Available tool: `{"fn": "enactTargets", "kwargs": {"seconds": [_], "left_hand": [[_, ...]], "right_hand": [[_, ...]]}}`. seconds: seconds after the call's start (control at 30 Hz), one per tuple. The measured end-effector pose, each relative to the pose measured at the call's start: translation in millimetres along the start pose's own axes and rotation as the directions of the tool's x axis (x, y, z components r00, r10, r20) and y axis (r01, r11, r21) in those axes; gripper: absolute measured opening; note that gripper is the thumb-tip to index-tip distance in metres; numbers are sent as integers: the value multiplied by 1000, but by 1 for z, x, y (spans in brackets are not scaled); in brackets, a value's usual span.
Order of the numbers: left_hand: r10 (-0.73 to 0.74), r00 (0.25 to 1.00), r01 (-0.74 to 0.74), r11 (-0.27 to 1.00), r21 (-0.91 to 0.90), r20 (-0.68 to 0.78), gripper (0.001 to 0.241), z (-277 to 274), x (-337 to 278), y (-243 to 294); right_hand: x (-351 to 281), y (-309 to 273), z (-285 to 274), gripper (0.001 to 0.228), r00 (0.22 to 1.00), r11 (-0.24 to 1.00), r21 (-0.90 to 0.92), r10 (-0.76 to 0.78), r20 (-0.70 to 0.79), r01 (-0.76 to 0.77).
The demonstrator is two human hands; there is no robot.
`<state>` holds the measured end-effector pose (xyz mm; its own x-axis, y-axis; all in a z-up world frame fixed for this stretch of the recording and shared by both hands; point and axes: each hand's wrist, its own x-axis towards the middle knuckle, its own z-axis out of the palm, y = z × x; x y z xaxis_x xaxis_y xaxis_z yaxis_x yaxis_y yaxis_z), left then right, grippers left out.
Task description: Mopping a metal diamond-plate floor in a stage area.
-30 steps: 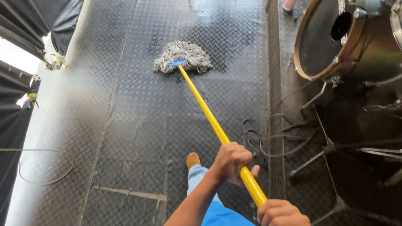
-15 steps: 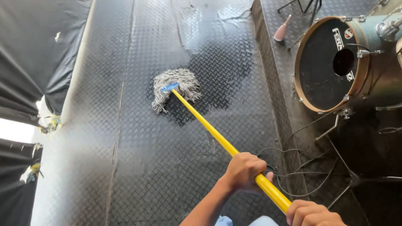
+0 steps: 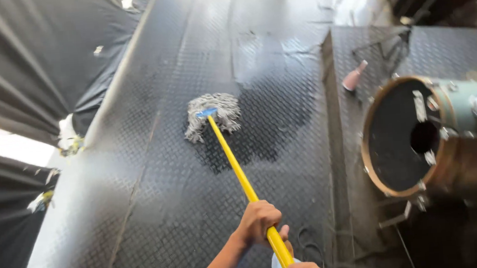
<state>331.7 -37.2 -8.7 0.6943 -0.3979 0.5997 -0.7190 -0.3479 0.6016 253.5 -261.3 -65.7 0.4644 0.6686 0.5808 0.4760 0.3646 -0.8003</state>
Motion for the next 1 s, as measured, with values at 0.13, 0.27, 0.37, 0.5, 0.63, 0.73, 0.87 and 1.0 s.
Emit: {"fn": "enactTargets", "kwargs": {"seconds": [0.13,0.27,0.37,0.5,0.63,0.73,0.87,1.0], "left_hand": [[-65,997,70,992,104,-47,39,14,19,-24],[-114,990,121,990,79,-87,33,16,42,-37],[-121,986,134,985,109,-114,31,23,49,-52],[-105,985,118,989,92,-136,34,19,63,-75],[-111,985,121,990,74,-132,34,0,76,-116],[-103,984,115,990,80,-148,32,-22,90,-160],[-134,978,144,988,56,-160,32,-62,109,-235],[-148,979,163,982,96,-142,31,-107,130,-309]], "right_hand": [[-11,45,-52,26,961,988,-25,152,230,-151],[86,-9,-66,31,982,979,-101,-166,88,175],[117,-27,-71,32,987,988,-35,-154,-53,152],[102,7,-97,34,991,990,-60,-121,60,125],[44,89,-118,20,812,829,-63,557,173,-555],[69,125,-130,26,831,842,-109,539,137,-528],[126,216,-162,22,841,860,-59,508,184,-507],[268,219,-151,20,966,973,-2,228,120,-230]]}}
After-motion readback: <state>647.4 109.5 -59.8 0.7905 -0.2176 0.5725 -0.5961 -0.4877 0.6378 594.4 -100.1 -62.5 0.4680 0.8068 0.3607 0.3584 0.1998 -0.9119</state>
